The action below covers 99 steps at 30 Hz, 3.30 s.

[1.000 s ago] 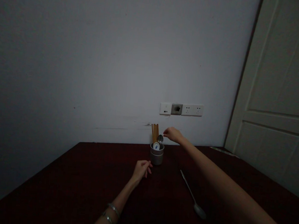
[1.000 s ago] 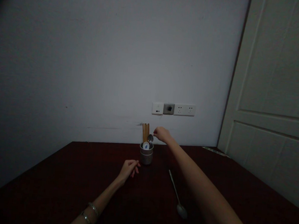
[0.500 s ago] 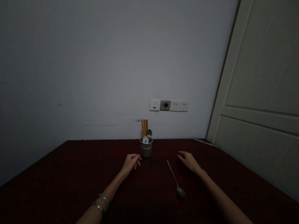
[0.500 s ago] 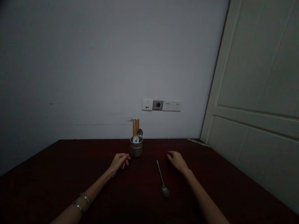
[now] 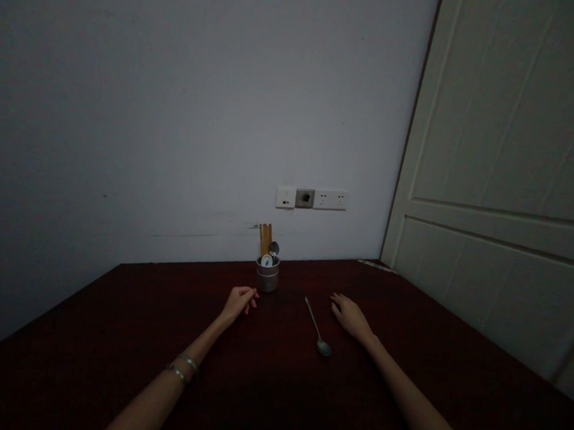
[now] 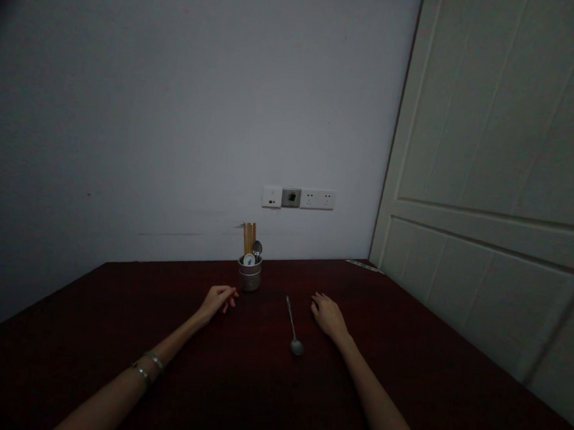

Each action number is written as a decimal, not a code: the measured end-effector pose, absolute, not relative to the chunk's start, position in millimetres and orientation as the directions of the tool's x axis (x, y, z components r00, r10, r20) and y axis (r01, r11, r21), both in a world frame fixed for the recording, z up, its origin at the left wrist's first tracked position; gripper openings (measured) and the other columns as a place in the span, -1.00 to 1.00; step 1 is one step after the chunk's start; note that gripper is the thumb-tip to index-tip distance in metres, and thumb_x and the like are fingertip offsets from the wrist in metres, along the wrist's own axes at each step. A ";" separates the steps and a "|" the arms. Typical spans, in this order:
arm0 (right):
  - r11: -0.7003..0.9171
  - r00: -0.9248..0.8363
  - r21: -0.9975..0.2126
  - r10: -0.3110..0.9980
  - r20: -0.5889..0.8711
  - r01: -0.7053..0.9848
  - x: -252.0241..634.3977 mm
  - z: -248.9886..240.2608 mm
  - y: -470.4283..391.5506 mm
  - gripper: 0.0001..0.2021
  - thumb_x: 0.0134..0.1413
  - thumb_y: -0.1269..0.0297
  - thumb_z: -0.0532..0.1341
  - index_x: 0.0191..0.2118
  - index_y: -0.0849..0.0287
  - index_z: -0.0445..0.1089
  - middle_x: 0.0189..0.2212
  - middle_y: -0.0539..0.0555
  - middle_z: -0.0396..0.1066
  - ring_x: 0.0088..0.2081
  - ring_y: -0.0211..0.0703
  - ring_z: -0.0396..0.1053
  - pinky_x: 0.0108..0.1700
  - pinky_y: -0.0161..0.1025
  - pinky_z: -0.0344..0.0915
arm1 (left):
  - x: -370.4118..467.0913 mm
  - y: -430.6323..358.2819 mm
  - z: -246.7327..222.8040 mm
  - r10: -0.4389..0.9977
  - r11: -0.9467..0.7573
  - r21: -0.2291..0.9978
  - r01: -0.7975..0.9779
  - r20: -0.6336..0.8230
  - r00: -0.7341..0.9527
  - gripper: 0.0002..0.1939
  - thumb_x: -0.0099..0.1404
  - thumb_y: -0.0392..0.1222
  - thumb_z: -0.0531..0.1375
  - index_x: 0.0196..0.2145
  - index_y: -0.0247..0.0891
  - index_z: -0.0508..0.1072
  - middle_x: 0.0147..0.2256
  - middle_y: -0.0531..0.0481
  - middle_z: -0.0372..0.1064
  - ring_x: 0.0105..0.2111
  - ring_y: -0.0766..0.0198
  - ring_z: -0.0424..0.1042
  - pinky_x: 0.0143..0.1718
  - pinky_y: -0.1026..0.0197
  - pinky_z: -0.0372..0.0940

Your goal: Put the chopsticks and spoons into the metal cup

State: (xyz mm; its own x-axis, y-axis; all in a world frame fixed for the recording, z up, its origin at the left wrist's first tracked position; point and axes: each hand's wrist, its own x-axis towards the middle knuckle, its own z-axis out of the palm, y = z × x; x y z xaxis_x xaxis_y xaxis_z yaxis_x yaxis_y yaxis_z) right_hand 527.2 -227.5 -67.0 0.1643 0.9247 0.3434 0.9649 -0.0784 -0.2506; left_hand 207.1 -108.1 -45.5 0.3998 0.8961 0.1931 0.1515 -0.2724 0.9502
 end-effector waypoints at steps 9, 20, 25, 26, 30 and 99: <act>-0.086 0.167 -0.229 0.918 0.361 0.970 522.5 -61.6 -231.3 -0.60 0.12 0.31 -0.04 0.00 0.35 0.35 0.04 0.24 0.28 0.11 -0.07 0.17 0.14 -0.21 0.05 | 223.8 -116.3 -21.6 0.870 -0.246 0.960 0.134 0.158 0.466 -0.68 0.08 -0.01 0.12 -0.42 -0.36 0.43 -0.55 0.00 0.39 -0.75 0.47 0.16 -0.73 0.37 0.01; -0.102 0.191 -0.246 0.909 0.370 0.964 522.6 -61.2 -231.0 -0.60 0.11 0.31 -0.03 0.00 0.31 0.35 0.04 0.20 0.29 0.10 -0.10 0.18 0.13 -0.23 0.04 | 302.8 -179.3 -1.5 0.251 -0.945 0.278 0.171 0.284 0.925 -0.70 0.09 -0.38 0.09 -0.24 -0.16 0.48 -0.19 0.00 0.41 -0.20 0.23 0.38 -0.23 0.29 0.21; -0.094 0.188 -0.252 0.906 0.379 0.963 523.3 -61.9 -230.6 -0.60 0.11 0.31 -0.03 0.00 0.32 0.35 0.03 0.21 0.30 0.10 -0.10 0.18 0.13 -0.23 0.04 | 313.4 -188.0 -10.9 0.162 -0.985 0.085 0.147 0.205 0.965 -0.68 0.15 -0.38 0.06 -0.18 -0.12 0.44 -0.08 -0.01 0.36 -0.14 0.20 0.38 -0.22 0.26 0.22; -0.096 0.190 -0.254 0.906 0.377 0.962 523.1 -61.6 -230.9 -0.60 0.11 0.31 -0.03 0.00 0.32 0.35 0.03 0.21 0.30 0.10 -0.10 0.19 0.13 -0.23 0.04 | 314.4 -187.9 -12.4 0.155 -0.987 0.073 0.143 0.199 0.968 -0.68 0.15 -0.38 0.06 -0.17 -0.12 0.43 -0.09 -0.02 0.36 -0.14 0.20 0.38 -0.22 0.26 0.22; -0.108 0.199 -0.257 0.910 0.364 0.960 521.5 -59.4 -232.2 -0.61 0.11 0.30 -0.03 0.00 0.31 0.35 0.04 0.20 0.29 0.10 -0.10 0.18 0.13 -0.23 0.04 | 316.0 -186.4 -16.7 0.154 -0.986 0.089 0.138 0.204 0.967 -0.71 0.16 -0.39 0.07 -0.21 -0.12 0.44 -0.14 -0.03 0.40 -0.16 0.21 0.39 -0.24 0.28 0.23; 0.257 0.006 -0.466 0.871 0.491 0.847 485.4 38.9 -204.1 -0.70 0.04 0.22 0.12 -0.16 0.25 0.46 -0.17 0.16 0.45 -0.13 -0.12 0.38 -0.04 -0.23 0.24 | 194.1 -159.1 77.0 0.846 -0.411 0.882 0.232 0.273 0.459 -0.68 -0.01 -0.09 0.23 -0.34 -0.39 0.53 -0.66 0.06 0.31 -0.74 0.48 0.05 -0.67 0.34 -0.05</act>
State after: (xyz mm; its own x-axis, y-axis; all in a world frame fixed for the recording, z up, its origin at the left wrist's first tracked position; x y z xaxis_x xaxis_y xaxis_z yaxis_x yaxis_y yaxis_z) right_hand 485.4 -204.1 38.9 0.0061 0.8712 0.4909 0.8465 0.2568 -0.4663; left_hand 194.1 -159.1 77.0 0.4587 0.8456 0.2730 0.2323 -0.4106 0.8817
